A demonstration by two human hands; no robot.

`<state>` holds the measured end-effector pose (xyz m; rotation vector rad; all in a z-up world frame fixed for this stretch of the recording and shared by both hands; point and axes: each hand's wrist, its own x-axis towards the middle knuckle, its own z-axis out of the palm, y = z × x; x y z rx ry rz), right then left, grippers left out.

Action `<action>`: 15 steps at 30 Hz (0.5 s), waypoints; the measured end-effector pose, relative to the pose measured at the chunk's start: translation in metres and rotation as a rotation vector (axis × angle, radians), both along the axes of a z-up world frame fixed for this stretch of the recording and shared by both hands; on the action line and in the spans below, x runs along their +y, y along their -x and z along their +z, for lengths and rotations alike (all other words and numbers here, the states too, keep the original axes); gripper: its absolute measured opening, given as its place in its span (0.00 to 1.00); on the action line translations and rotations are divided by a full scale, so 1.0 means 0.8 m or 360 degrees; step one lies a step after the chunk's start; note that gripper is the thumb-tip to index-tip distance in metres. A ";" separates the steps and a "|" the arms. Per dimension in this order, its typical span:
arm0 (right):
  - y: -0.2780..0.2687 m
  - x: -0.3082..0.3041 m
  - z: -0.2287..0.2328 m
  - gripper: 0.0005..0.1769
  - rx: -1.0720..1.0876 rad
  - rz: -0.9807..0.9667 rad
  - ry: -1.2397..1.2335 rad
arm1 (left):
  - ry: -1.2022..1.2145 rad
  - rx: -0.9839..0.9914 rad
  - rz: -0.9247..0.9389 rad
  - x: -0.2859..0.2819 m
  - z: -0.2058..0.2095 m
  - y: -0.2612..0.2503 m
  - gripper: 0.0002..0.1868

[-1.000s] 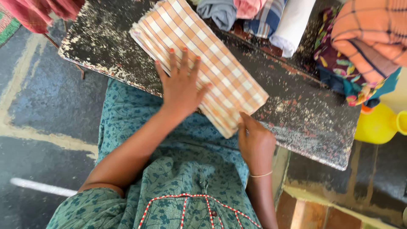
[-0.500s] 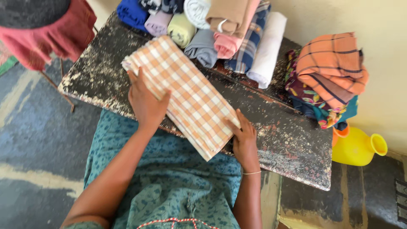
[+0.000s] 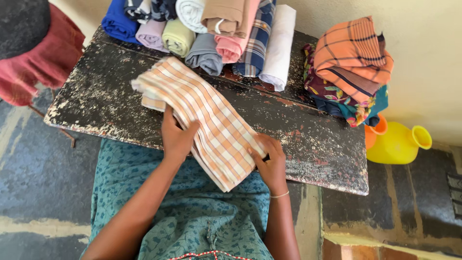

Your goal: The person folds a white shirt and two patterned cloths on a worn table. Each item is smoothed, folded into a compact rectangle, and placed on a growing stack of folded textiles.

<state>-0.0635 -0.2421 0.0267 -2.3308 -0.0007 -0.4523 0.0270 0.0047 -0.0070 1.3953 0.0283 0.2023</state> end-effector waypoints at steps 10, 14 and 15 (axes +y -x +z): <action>0.065 -0.030 -0.011 0.14 -0.0780 -0.0386 -0.0456 | -0.0672 -0.1174 -0.0668 -0.055 0.121 -0.042 0.32; 0.064 -0.029 -0.012 0.12 -0.0466 -0.0828 -0.0181 | -0.1168 -0.0925 -0.0481 -0.108 0.148 -0.097 0.45; 0.060 -0.029 -0.010 0.13 -0.0399 -0.0729 0.0004 | -0.1468 -0.0909 -0.0236 -0.117 0.147 -0.101 0.49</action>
